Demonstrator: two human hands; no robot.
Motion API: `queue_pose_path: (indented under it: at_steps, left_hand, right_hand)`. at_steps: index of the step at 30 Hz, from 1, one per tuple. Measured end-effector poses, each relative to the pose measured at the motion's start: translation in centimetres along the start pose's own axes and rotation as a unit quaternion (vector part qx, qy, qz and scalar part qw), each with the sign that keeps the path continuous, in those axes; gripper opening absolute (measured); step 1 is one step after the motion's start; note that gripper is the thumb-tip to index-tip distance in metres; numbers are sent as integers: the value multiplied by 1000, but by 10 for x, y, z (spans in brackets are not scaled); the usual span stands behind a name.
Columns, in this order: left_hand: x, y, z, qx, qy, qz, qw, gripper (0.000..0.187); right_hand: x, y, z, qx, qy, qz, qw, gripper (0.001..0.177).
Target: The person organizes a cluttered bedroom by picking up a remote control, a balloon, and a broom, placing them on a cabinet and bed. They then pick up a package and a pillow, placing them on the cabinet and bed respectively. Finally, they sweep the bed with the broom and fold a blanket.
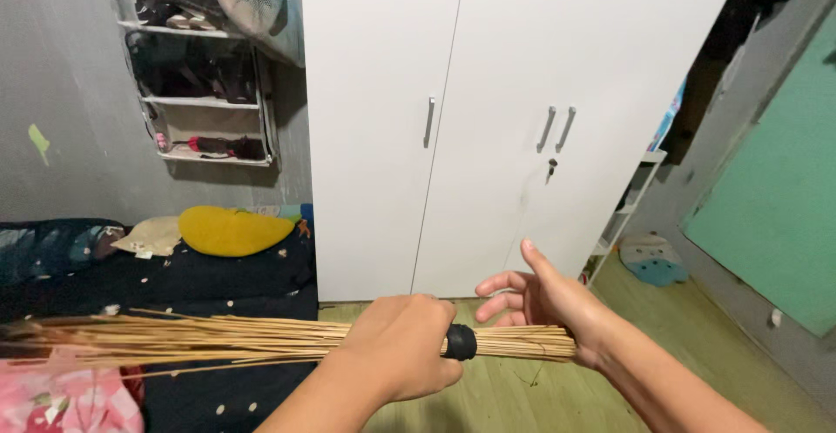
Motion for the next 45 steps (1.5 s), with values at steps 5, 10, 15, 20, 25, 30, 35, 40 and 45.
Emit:
queue_pose_path:
  at_steps: [5,10,15,20,25,30,35,40,45]
  left_hand:
    - [88,8,-29,19,10,17,1000,24]
    - [146,4,-71,4,71,-30,997,26]
    - [205,0,-133,38,89,-59,994,29]
    - [264,17,-223,75,127,-48,988,26]
    - [305,57,-303,101,140,10,985,20]
    - [298,107,-388,138,217,89,962,23]
    - [263,144,-450,191,268,180,927,39]
    - [232,159,-519,201,377,192,883,41]
    - [210,177,-569,230,457,225,829,40]
  right_hand:
    - [69,29,-38,-19,-36,-15,999,80]
    - [140,54,-73,-20,-29,3,999,73]
    - [205,58,-136,-383,124,96,910,44]
    - [259,-17,-181,-492,260,16,830,23]
    - [334,-97,-207,-556,230,-31,798,29]
    - [403,-163,-227,-543,239,-83,800,48]
    - [501,-207,-211,-568,200,-126,788,48]
    - [618,-256,-192,-603,227,-158,748,55]
    - [730,-342,-211,-593,289,-209,722,58]
Point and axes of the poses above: each hand's wrist, its own x-axis towards the middle knuckle, its own y-axis out of the back of the hand, z = x × y, the point moved 10 cm from there along x, towards the middle knuckle, and after that the axes turned 3 degrees about x, right-handed, at the moved point
